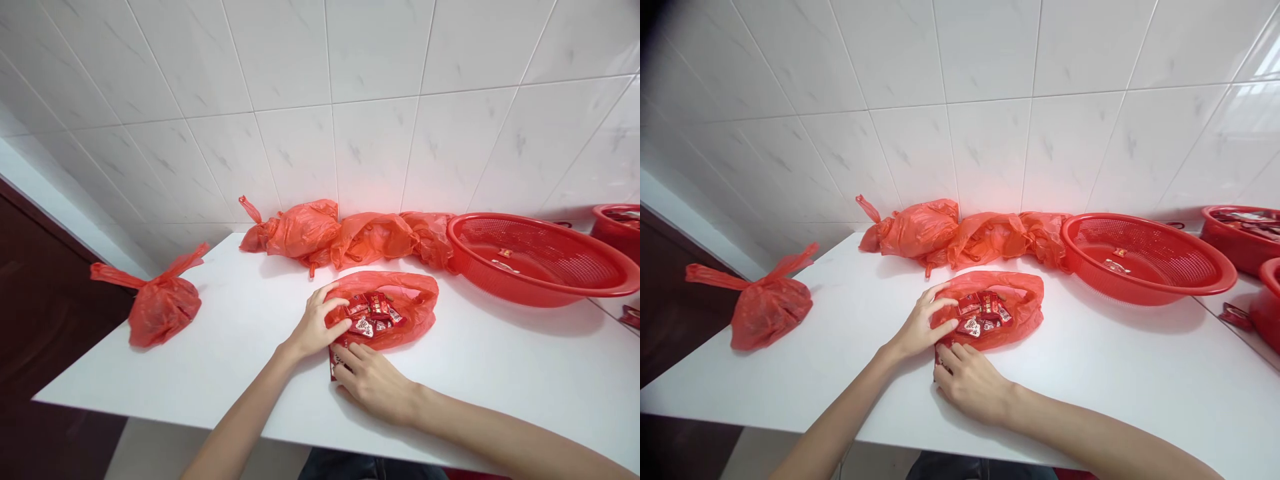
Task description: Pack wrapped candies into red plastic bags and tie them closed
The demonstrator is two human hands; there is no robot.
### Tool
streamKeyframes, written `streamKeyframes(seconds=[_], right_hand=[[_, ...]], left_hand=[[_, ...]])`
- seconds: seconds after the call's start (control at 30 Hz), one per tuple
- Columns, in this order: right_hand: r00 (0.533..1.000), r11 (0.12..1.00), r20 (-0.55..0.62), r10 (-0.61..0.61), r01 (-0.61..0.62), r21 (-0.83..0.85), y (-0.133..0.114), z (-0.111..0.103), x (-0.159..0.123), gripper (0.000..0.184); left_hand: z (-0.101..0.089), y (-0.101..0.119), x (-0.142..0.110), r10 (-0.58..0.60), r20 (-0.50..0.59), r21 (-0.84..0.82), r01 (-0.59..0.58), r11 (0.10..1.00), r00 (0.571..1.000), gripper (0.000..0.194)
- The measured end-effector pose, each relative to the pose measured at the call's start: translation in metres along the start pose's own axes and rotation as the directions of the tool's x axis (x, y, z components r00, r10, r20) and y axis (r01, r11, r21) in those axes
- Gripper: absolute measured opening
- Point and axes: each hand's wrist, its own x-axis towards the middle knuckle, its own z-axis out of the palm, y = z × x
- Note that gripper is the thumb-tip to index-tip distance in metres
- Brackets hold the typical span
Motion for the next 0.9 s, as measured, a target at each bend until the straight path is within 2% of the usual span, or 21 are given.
streamKeyframes(seconds=[0.1, 0.17, 0.23, 0.3, 0.37, 0.47, 0.53, 0.57, 0.67, 0.73, 0.83, 0.9], right_hand=[[0.999, 1.000, -0.047, -0.007, 0.008, 0.015, -0.002, -0.001, -0.002, 0.015], [0.996, 0.998, -0.065, -0.059, 0.061, 0.019, -0.003, -0.006, -0.005, 0.023], [0.987, 0.991, -0.098, -0.125, 0.129, 0.035, -0.001, -0.014, -0.007, 0.033], [0.976, 0.987, -0.174, -0.134, 0.147, 0.065, 0.008, -0.026, -0.008, 0.038], [0.956, 0.993, -0.286, -0.070, 0.093, 0.068, 0.020, -0.039, -0.008, 0.034], [0.915, 0.994, -0.392, 0.095, -0.111, -0.017, 0.040, -0.054, -0.011, 0.022], [0.915, 0.970, -0.355, 0.190, -0.231, -0.076, 0.048, -0.058, -0.014, 0.019], [0.930, 0.965, -0.302, 0.210, -0.246, -0.087, 0.049, -0.058, -0.016, 0.018], [0.982, 0.982, -0.067, 0.179, -0.182, -0.040, 0.046, -0.048, -0.020, 0.014], [0.980, 0.980, 0.028, 0.197, -0.196, -0.030, 0.044, -0.038, -0.021, 0.015], [0.943, 0.939, 0.023, 0.333, -0.329, -0.102, 0.046, -0.028, -0.022, 0.030], [0.926, 0.918, -0.026, 0.376, -0.376, -0.125, 0.051, -0.028, -0.024, 0.030]], left_hand=[[0.001, -0.004, 0.002, -0.011, -0.056, 0.002, 0.011, 1.000, 0.998, 0.021], [0.001, -0.007, 0.003, -0.011, -0.075, 0.010, 0.012, 1.000, 0.997, 0.019], [0.001, -0.009, 0.004, -0.009, -0.079, 0.028, 0.011, 1.000, 0.997, 0.018], [0.000, -0.010, 0.004, -0.009, -0.076, 0.050, 0.013, 0.999, 0.997, 0.021], [-0.002, -0.011, 0.004, -0.012, -0.070, 0.074, 0.017, 0.997, 0.997, 0.025], [-0.005, -0.009, 0.003, -0.019, -0.063, 0.118, 0.026, 0.993, 0.998, 0.026], [-0.006, -0.008, 0.002, -0.015, -0.047, 0.152, 0.022, 0.988, 0.999, 0.023], [-0.007, -0.007, 0.002, -0.006, -0.036, 0.166, 0.012, 0.986, 0.999, 0.021], [-0.006, -0.007, 0.002, 0.037, -0.011, 0.180, -0.034, 0.983, 0.999, 0.014], [-0.004, -0.008, 0.003, 0.061, -0.008, 0.170, -0.059, 0.984, 0.998, 0.015], [-0.003, -0.011, 0.003, 0.071, -0.040, 0.144, -0.065, 0.987, 0.997, 0.016], [-0.003, -0.013, 0.003, 0.067, -0.095, 0.119, -0.056, 0.991, 0.993, 0.017]])
